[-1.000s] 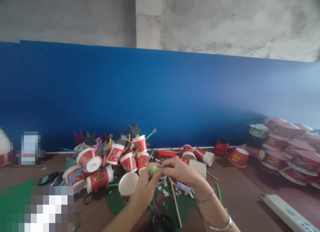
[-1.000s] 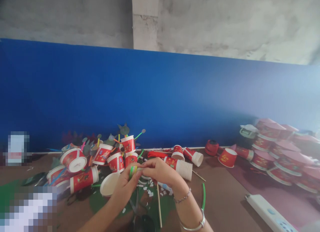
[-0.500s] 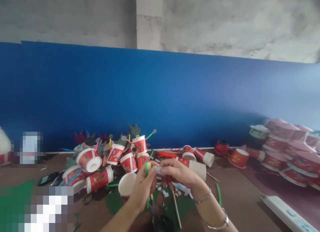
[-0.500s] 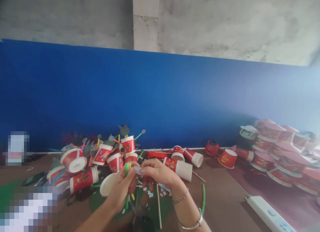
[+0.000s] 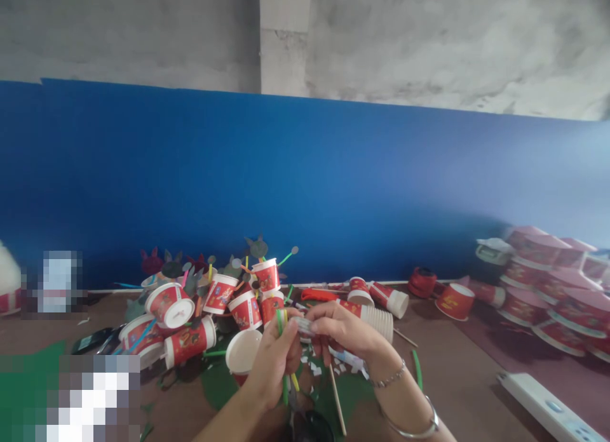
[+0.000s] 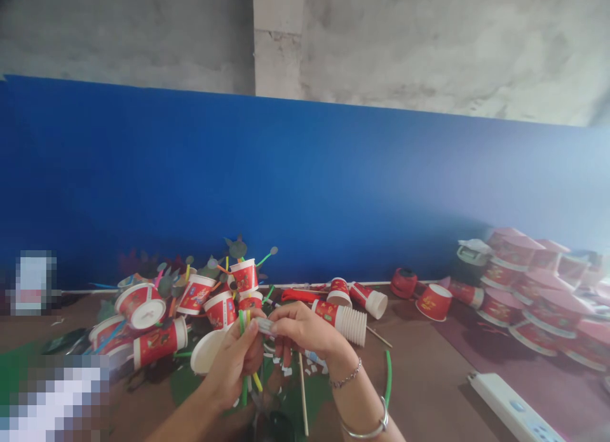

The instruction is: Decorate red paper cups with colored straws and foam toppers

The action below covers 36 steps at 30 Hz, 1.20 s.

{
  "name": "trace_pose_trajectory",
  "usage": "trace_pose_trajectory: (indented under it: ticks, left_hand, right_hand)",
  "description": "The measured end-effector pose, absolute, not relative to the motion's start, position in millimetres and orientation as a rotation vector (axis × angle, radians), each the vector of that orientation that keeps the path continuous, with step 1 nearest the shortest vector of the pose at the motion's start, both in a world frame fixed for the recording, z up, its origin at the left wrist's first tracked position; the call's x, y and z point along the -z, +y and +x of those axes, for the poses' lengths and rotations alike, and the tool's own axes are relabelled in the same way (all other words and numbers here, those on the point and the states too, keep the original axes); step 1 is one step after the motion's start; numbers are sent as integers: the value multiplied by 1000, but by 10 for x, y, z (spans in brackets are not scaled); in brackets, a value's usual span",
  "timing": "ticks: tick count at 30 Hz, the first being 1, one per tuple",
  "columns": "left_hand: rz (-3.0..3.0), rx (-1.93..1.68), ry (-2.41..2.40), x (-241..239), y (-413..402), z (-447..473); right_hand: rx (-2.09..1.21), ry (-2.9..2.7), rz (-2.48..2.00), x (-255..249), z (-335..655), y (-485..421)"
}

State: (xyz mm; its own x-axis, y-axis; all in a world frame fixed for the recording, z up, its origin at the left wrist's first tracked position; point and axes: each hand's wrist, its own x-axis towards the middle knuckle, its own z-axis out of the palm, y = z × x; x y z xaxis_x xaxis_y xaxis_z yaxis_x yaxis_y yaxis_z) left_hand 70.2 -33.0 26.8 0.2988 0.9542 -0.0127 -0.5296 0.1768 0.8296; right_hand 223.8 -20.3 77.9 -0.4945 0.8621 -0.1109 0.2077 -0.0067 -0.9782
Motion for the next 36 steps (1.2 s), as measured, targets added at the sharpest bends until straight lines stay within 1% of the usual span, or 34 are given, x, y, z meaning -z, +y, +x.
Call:
trace_pose_trajectory:
  ticks: [10, 13, 23, 29, 36]
  left_hand:
    - [768, -1160, 599, -267, -294, 686]
    - [722, -1131, 567, -282, -291, 664]
    - [702, -1065, 556, -302, -323, 701]
    - [701, -1064, 551, -287, -316, 696]
    - [734, -1086, 569, -263, -319, 699]
  right_hand:
    - [-1497, -1711, -1136, -744, 2233, -179]
    - [-1548, -1718, -1071, -745, 2250, -182]
    - [-1708, -1711, -1127, -799, 2265, -238]
    - [-1653, -1739, -1085, -797, 2251, -223]
    - [-1630, -1719, -1134, -815, 2220, -237]
